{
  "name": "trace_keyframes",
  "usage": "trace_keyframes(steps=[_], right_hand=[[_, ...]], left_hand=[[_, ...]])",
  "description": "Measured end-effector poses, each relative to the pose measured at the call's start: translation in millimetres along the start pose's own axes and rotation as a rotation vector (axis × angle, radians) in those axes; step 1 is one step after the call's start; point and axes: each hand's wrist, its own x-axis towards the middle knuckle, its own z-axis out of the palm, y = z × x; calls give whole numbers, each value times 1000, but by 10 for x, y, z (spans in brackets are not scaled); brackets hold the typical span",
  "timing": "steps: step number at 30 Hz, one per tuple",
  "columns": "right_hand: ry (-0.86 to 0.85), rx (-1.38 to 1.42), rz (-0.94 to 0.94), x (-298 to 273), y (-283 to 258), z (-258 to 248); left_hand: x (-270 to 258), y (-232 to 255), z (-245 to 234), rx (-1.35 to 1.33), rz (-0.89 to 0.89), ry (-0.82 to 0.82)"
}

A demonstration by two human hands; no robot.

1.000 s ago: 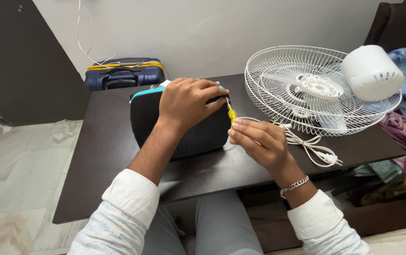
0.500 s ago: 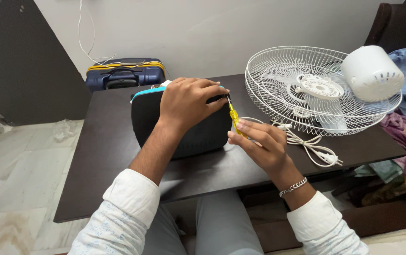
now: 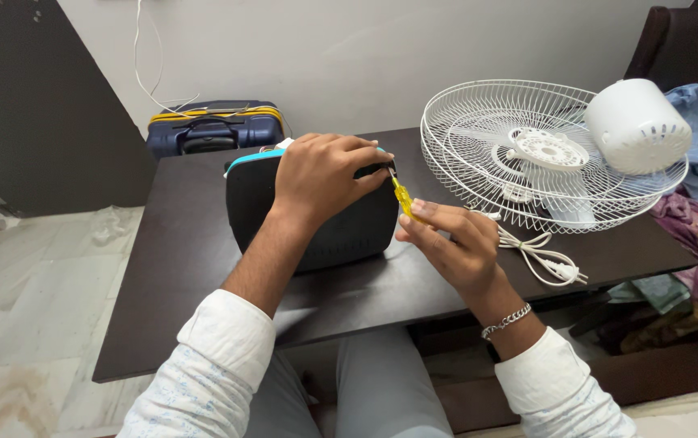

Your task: The person aligns and attaches a black plastic cover to a teal-colored electronic device on a table, then uses a yellow screwdriver to tighten multiple screws around the perimeter to secure the cover.

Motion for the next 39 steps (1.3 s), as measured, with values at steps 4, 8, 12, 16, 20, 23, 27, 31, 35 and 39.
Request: trace_keyframes(steps=[4,8,12,16,20,23,27,31,35,39], right_hand=[[-28,47,54,0,3,-2],[-64,62,46,7,26,-9],[-125,112,29,27,32,9],[-86,199,48,67,-3,2],[-47,160,52,122,-47,-5],[-20,142,85,163,-56,-29],[3,124,110,192,-48,-43],[-48,126,53,161,-42,-49],[-109,122,41,97,-27,31],[-171,121,43,23,-1,89]], left_hand=[[1,3,-14,-17,-5,-3],[1,7,-14,-1,-8,3],[3,0,5,-4,-14,-13],[-9,-15,25,4,6,8],[-2,-10,65,29,40,-6],[1,-11,76,49,58,14],[-21,-19,77,46,44,21],[-11,-26,96,28,28,5],[-26,-21,75,26,16,8],[-40,-39,46,12,13,18]])
